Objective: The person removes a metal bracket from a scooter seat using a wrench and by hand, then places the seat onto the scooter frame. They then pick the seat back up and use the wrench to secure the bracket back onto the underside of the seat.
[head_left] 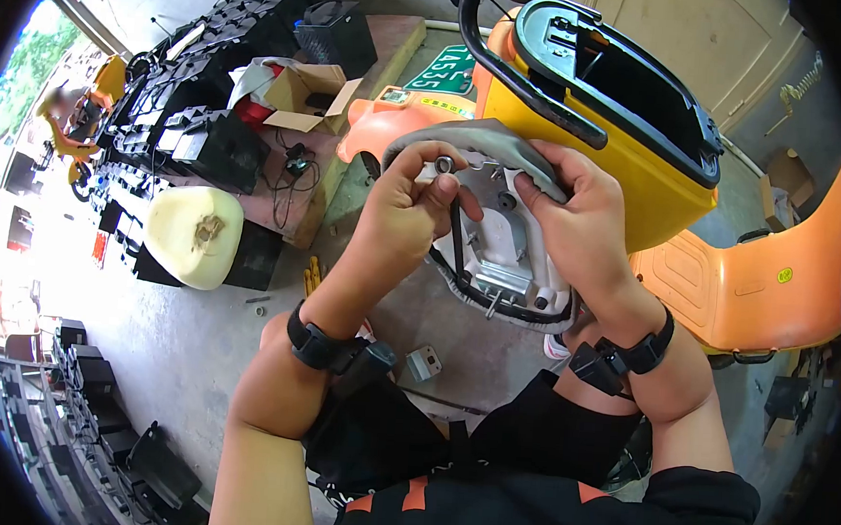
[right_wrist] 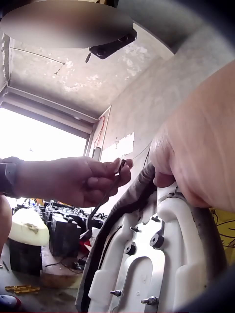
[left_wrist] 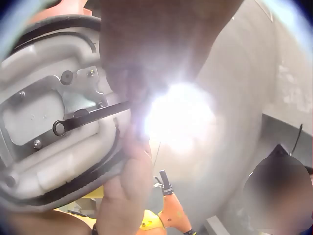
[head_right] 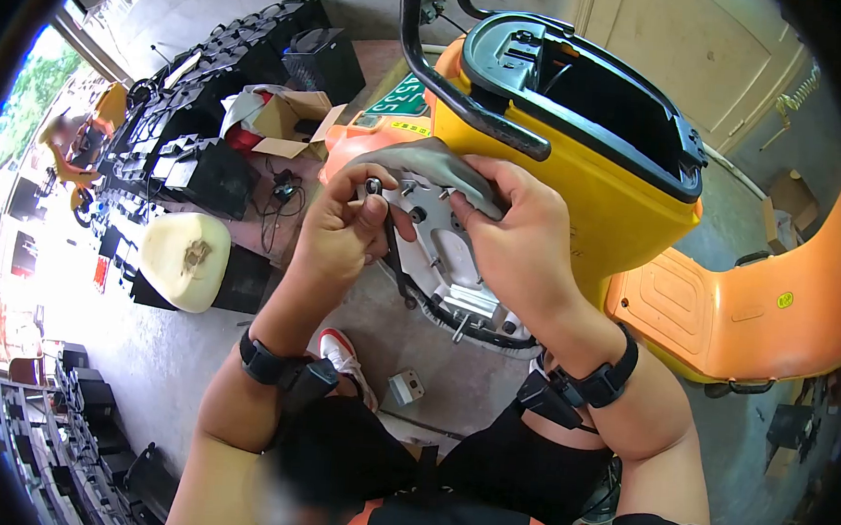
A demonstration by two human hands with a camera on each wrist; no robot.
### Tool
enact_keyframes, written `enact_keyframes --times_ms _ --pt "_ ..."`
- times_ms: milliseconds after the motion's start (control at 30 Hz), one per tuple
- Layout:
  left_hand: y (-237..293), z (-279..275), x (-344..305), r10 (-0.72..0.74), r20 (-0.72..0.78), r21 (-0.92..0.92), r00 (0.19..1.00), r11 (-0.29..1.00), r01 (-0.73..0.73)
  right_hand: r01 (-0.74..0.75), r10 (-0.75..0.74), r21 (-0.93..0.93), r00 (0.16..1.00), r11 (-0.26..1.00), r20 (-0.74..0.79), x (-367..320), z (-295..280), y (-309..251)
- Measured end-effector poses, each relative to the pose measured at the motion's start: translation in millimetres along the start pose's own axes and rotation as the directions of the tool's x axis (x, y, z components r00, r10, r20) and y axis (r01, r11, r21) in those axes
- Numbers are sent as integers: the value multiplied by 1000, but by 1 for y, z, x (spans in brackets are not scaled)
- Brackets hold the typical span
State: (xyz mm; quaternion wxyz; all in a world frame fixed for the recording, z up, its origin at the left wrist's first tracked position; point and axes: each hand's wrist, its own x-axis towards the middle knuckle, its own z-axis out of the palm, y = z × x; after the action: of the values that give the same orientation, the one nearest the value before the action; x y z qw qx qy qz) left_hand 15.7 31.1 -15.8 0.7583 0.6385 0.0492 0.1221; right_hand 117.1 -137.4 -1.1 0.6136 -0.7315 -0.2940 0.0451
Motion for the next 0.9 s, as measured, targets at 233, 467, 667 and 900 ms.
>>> enact_keyframes --times_ms 233,467,667,900 --pt "-17 5 5 -232 -174 303 957 912 276 -39 39 -8 999 999 8 0 -2 -3" --pt "-31 5 5 -241 -63 252 968 935 249 -60 62 -34 997 998 41 -1 -3 -6" --pt "-33 11 10 -215 -96 395 972 888 235 -19 18 2 1000 1000 11 -3 -2 -4" --pt "-39 12 11 -190 -48 371 981 908 194 -32 31 33 999 999 34 -8 0 -9"
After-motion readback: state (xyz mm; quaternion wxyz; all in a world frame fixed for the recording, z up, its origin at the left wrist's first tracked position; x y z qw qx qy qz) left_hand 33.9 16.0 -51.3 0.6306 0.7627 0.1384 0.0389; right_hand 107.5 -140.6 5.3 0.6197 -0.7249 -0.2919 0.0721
